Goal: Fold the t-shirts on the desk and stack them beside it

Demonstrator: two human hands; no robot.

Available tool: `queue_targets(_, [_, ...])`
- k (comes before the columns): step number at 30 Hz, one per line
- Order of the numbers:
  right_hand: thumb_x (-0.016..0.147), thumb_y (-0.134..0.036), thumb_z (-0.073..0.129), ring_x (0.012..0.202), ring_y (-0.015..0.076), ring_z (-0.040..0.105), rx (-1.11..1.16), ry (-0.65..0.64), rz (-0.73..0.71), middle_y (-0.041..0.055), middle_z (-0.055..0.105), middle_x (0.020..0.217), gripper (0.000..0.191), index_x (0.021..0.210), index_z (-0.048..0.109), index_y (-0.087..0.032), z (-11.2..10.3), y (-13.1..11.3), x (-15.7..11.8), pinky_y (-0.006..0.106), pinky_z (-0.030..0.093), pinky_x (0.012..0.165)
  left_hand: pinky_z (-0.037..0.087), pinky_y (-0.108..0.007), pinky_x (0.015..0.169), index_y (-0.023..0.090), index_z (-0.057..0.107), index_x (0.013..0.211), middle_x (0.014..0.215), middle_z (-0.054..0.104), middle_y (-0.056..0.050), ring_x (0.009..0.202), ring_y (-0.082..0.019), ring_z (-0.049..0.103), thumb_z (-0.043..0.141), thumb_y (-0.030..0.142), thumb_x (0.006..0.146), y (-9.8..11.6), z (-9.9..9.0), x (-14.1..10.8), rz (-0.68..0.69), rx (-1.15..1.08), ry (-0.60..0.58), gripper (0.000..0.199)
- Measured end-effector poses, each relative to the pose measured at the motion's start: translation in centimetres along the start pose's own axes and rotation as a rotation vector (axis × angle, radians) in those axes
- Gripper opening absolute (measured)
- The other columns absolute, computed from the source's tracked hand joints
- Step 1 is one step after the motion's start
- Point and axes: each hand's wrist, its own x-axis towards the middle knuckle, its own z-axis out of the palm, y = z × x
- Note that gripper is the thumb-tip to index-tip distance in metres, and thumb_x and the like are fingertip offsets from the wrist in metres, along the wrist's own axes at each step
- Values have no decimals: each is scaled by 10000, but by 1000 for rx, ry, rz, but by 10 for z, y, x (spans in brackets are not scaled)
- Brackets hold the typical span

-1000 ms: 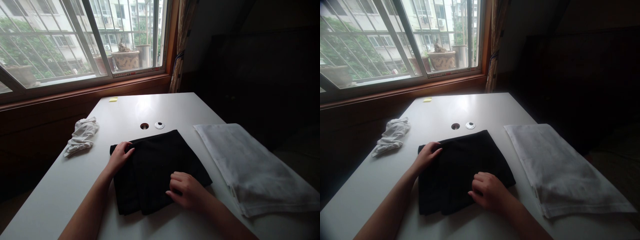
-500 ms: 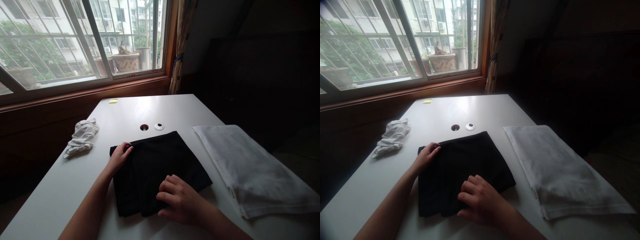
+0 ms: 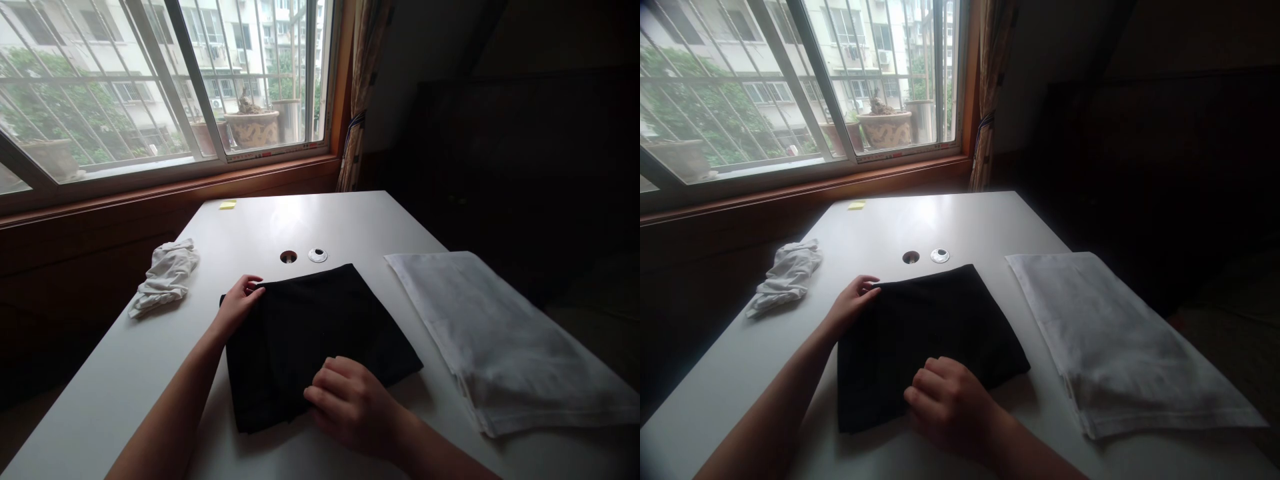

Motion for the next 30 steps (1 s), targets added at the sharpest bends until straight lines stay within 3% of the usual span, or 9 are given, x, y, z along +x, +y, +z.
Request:
queue_targets(5, [895,-125,652,735,181,593,19,208,4,36,686,843,251,1139,628,-175,-16,-11,21,360,488,718,514,-295,669,235,651,1142,985,652,-24,796,-180,644,700,544,819,27,-19,3,17,-236,78,449])
queue_targets(10, [922,-149,639,692,163,582,24,173,-97,15,685,819,220,1140,627,-182,-13,-27,47,346,446,623,497,-277,660,213,650,1153,944,623,-12,776,-165,620,749,507,782,34,-50,1,75,-331,187,484])
queue_targets(14, [933,-185,626,636,149,527,18,94,-165,-7,632,748,98,1029,645,-181,12,-38,56,333,360,550,488,-281,684,208,676,1111,912,619,0,778,-165,603,753,484,753,9,-65,-5,54,-285,268,458])
queue_targets(17, [923,-184,617,614,146,490,-17,17,-164,-13,590,717,14,916,624,-195,36,-42,53,324,313,534,494,-296,688,203,680,1102,884,623,-2,767,-179,613,740,509,749,-20,-65,-9,9,-205,288,471])
queue_targets(21, [914,-142,605,621,142,474,-36,-83,-177,-20,572,722,128,811,568,-208,56,-43,46,316,301,541,512,-320,702,212,678,1100,867,656,-14,765,-200,636,694,544,789,-51,-57,-13,-27,-59,253,456])
queue_targets(26, [878,-192,622,608,137,469,14,-114,-138,-35,571,711,138,762,552,-216,51,-38,48,316,329,543,552,-366,754,222,668,1113,913,680,-30,788,-217,668,614,491,849,-62,-53,-11,14,88,272,381])
queue_targets(30, [922,-188,599,684,142,569,50,-143,-46,-17,643,780,65,880,642,-215,29,-8,52,301,435,620,577,-439,842,205,679,1093,1063,634,-90,874,-248,668,569,369,856,-58,-53,-16,121,230,354,309])
